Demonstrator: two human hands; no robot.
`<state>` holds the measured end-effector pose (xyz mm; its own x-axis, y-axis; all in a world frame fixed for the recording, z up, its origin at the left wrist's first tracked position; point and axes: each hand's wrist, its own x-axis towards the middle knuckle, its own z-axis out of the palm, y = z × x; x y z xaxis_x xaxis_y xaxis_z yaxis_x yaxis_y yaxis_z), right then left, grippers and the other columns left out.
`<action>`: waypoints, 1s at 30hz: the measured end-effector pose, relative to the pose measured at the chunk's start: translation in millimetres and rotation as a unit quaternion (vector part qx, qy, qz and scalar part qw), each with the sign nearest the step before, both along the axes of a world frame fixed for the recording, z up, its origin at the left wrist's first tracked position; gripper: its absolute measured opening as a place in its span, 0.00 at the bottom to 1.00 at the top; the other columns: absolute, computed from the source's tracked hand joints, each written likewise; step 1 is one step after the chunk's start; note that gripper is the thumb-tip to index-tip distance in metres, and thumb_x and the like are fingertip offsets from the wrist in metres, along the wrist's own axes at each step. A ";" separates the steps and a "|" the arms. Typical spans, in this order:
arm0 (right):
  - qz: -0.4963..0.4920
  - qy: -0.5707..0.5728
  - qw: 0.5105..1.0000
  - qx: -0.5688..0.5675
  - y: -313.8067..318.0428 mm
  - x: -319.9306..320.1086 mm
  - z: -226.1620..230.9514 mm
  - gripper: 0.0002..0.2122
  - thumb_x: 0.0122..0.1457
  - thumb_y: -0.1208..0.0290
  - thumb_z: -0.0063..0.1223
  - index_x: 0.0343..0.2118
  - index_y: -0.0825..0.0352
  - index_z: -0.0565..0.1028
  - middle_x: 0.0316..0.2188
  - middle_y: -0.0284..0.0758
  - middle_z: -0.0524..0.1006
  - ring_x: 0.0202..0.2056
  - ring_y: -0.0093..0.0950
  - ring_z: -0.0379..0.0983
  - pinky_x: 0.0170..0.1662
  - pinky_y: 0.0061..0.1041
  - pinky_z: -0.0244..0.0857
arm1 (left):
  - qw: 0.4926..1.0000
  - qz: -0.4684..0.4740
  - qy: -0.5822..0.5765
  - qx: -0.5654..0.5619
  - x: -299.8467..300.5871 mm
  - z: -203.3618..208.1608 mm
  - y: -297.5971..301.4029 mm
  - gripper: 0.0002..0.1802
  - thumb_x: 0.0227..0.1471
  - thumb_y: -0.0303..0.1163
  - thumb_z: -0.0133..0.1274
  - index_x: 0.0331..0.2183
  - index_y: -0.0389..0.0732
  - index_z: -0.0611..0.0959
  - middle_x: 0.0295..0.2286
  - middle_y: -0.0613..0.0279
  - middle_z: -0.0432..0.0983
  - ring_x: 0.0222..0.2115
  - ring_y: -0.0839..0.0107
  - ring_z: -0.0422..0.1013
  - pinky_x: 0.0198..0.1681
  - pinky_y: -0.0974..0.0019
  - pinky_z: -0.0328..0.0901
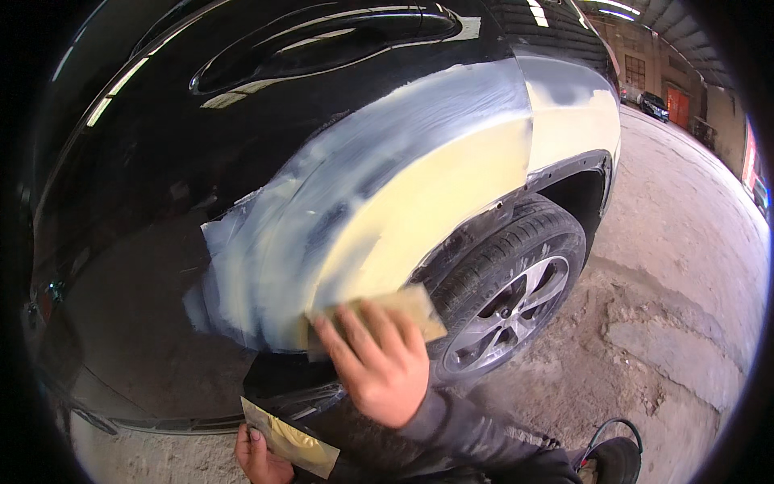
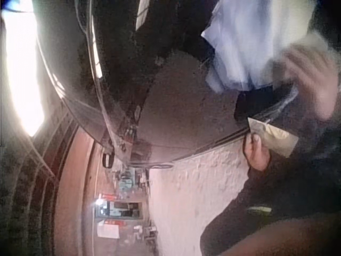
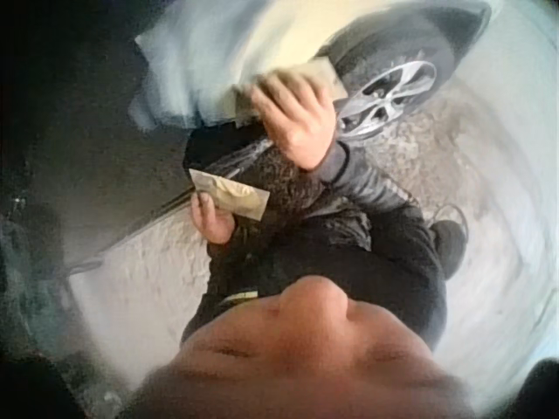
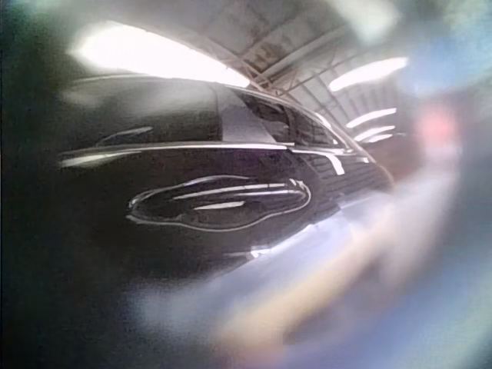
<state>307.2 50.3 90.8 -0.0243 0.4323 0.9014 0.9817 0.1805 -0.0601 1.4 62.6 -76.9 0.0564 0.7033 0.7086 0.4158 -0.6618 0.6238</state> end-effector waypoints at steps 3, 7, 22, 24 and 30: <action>0.096 0.063 0.993 -0.038 -34.1 -21.6 -19.6 0.23 0.51 0.74 0.59 0.53 0.62 0.82 0.45 0.36 0.82 0.48 0.36 0.79 0.51 0.36 0.69 | 0.997 -0.025 -0.074 0.001 10.8 2.1 -2.4 0.21 0.62 0.30 0.63 0.54 0.32 0.82 0.50 0.27 0.77 0.44 0.35 0.78 0.46 0.45 0.74; 0.531 0.422 0.705 -0.206 -66.2 -44.3 -38.6 0.15 0.66 0.82 0.56 0.56 0.69 0.81 0.55 0.48 0.81 0.57 0.47 0.77 0.59 0.38 0.71 | 0.999 0.018 0.045 -0.007 13.1 0.6 -2.4 0.20 0.63 0.26 0.60 0.56 0.32 0.82 0.50 0.27 0.76 0.45 0.37 0.78 0.47 0.44 0.74; 0.301 0.752 0.581 0.080 -75.1 101.0 -77.6 0.22 0.61 0.80 0.48 0.60 0.72 0.72 0.44 0.41 0.83 0.44 0.29 0.80 0.51 0.27 0.72 | 0.963 -0.116 -0.231 -0.082 15.5 34.4 8.9 0.23 0.65 0.32 0.59 0.57 0.29 0.78 0.50 0.38 0.78 0.46 0.47 0.78 0.48 0.51 0.74; 0.325 0.697 0.634 0.082 -70.9 114.6 -51.8 0.32 0.58 0.80 0.47 0.70 0.71 0.63 0.39 0.38 0.82 0.40 0.25 0.78 0.48 0.23 0.69 | 0.836 -0.206 -0.435 -0.265 27.5 48.0 -0.4 0.23 0.68 0.36 0.56 0.56 0.28 0.78 0.48 0.42 0.80 0.45 0.52 0.78 0.47 0.54 0.73; 0.320 0.650 0.685 0.075 -36.6 112.7 20.9 0.44 0.53 0.81 0.48 0.76 0.72 0.48 0.36 0.33 0.79 0.34 0.18 0.72 0.44 0.16 0.66 | 0.852 -0.215 -0.380 -0.287 42.9 72.0 -12.2 0.22 0.69 0.39 0.53 0.53 0.29 0.77 0.46 0.49 0.81 0.44 0.60 0.78 0.46 0.57 0.73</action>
